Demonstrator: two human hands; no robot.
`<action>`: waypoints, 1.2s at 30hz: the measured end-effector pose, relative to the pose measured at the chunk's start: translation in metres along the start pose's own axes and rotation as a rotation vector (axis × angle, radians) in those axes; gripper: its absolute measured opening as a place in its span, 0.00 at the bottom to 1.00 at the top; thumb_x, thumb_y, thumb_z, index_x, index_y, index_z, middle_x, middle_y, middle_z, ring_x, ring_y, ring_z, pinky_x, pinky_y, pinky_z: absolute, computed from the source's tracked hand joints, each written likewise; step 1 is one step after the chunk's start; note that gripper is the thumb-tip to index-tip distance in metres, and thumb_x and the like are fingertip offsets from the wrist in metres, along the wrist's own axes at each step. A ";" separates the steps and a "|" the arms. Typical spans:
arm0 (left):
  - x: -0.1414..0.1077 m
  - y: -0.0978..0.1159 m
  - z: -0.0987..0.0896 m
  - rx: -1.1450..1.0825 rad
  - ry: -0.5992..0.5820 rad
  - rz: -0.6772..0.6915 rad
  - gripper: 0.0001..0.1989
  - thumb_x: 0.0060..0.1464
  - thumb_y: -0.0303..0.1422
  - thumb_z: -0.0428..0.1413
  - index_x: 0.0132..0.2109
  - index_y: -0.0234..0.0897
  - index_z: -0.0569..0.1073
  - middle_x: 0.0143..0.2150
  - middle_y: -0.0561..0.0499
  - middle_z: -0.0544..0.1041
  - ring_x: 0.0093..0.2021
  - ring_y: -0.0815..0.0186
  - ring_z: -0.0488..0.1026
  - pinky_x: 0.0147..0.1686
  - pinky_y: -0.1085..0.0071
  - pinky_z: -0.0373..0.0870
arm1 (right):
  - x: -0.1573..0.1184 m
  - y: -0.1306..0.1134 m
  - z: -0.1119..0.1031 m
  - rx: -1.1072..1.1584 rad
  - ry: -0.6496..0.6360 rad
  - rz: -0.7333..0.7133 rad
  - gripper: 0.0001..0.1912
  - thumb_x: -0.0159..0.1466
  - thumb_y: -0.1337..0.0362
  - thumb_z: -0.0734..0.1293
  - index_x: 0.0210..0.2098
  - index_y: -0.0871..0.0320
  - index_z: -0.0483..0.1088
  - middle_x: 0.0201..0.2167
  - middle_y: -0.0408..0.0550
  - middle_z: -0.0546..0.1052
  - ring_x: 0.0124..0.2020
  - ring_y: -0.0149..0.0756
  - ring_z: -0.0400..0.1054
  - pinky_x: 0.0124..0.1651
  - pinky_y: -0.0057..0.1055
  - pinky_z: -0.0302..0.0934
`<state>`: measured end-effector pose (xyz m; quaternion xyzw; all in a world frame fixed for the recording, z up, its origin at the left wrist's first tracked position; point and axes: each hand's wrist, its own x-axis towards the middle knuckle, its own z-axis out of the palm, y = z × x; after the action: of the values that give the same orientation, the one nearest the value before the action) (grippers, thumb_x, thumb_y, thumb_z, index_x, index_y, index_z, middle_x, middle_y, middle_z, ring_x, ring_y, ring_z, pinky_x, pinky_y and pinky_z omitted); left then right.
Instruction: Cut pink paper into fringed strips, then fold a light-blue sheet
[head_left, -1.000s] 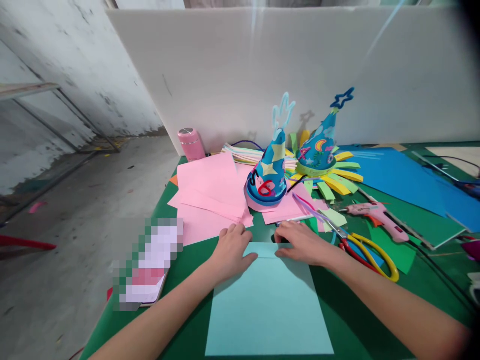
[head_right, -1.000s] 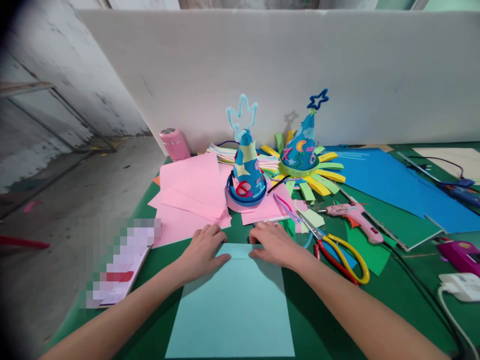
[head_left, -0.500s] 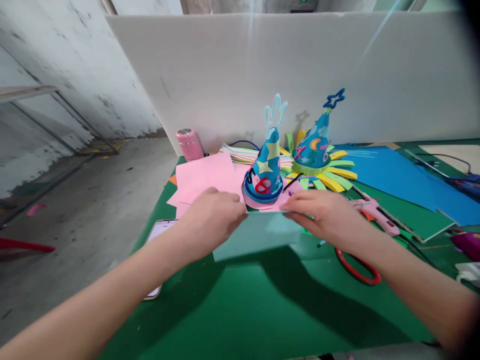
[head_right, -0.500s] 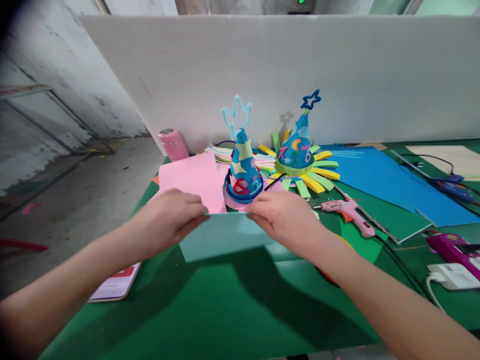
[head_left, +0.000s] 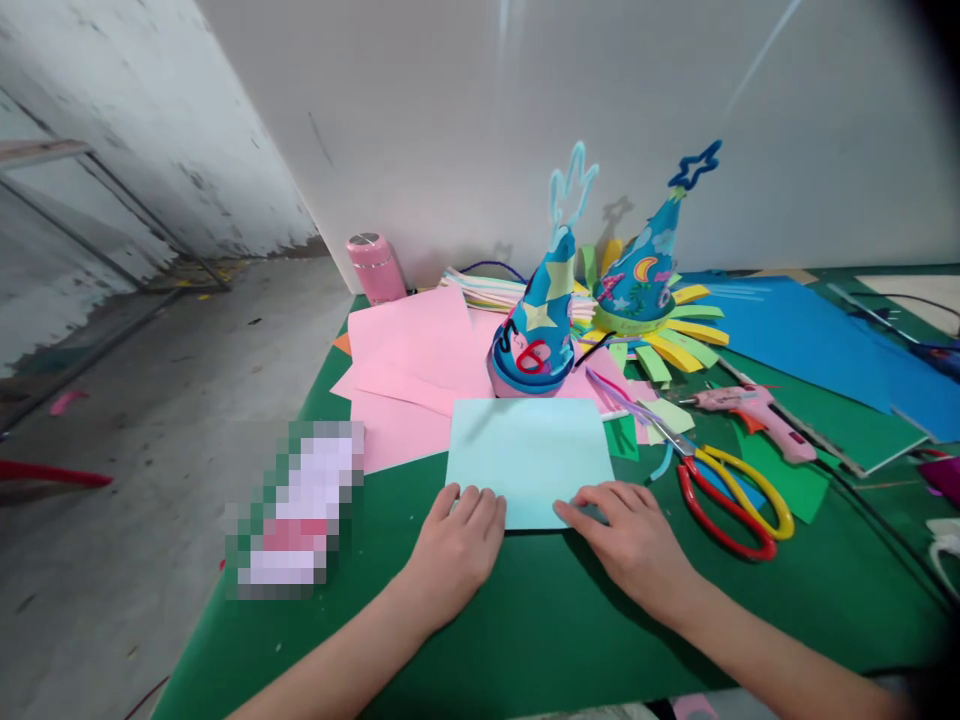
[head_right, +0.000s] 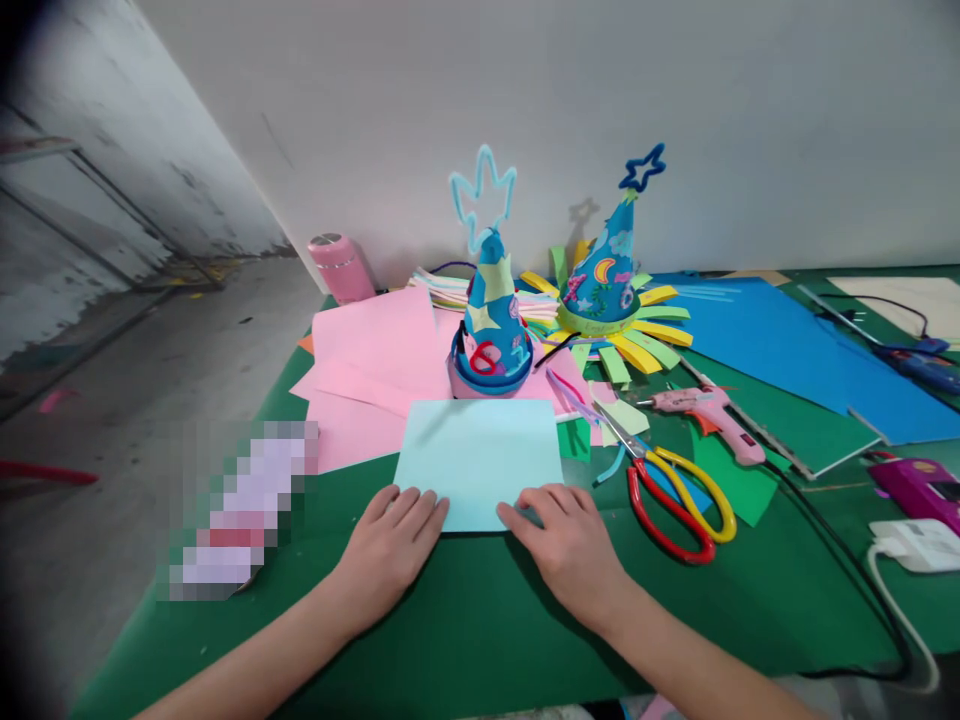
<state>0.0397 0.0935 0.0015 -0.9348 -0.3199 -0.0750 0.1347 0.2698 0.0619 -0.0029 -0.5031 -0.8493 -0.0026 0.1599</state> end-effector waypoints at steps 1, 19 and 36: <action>-0.001 0.000 0.002 -0.016 -0.007 -0.001 0.16 0.54 0.21 0.41 0.46 0.32 0.68 0.41 0.43 0.72 0.41 0.59 0.67 0.43 0.59 0.59 | 0.000 0.000 0.001 0.011 -0.013 0.007 0.18 0.60 0.72 0.57 0.46 0.49 0.65 0.37 0.46 0.72 0.39 0.36 0.62 0.39 0.34 0.51; 0.011 -0.016 -0.012 -0.384 -0.226 -0.153 0.11 0.55 0.26 0.43 0.32 0.35 0.70 0.28 0.49 0.70 0.30 0.64 0.65 0.29 0.66 0.60 | 0.024 0.007 -0.017 0.266 -0.293 0.038 0.10 0.61 0.65 0.58 0.41 0.50 0.67 0.35 0.43 0.72 0.36 0.34 0.63 0.36 0.32 0.53; 0.043 -0.053 -0.010 -0.631 -0.497 -0.295 0.13 0.55 0.34 0.43 0.26 0.37 0.66 0.24 0.52 0.70 0.25 0.66 0.65 0.25 0.73 0.55 | 0.051 0.033 -0.011 0.361 -0.390 0.301 0.18 0.60 0.56 0.58 0.49 0.49 0.61 0.39 0.43 0.75 0.39 0.38 0.68 0.36 0.31 0.59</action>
<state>0.0405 0.1558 0.0315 -0.8642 -0.4341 0.0397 -0.2512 0.2783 0.1200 0.0162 -0.5777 -0.7667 0.2687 0.0793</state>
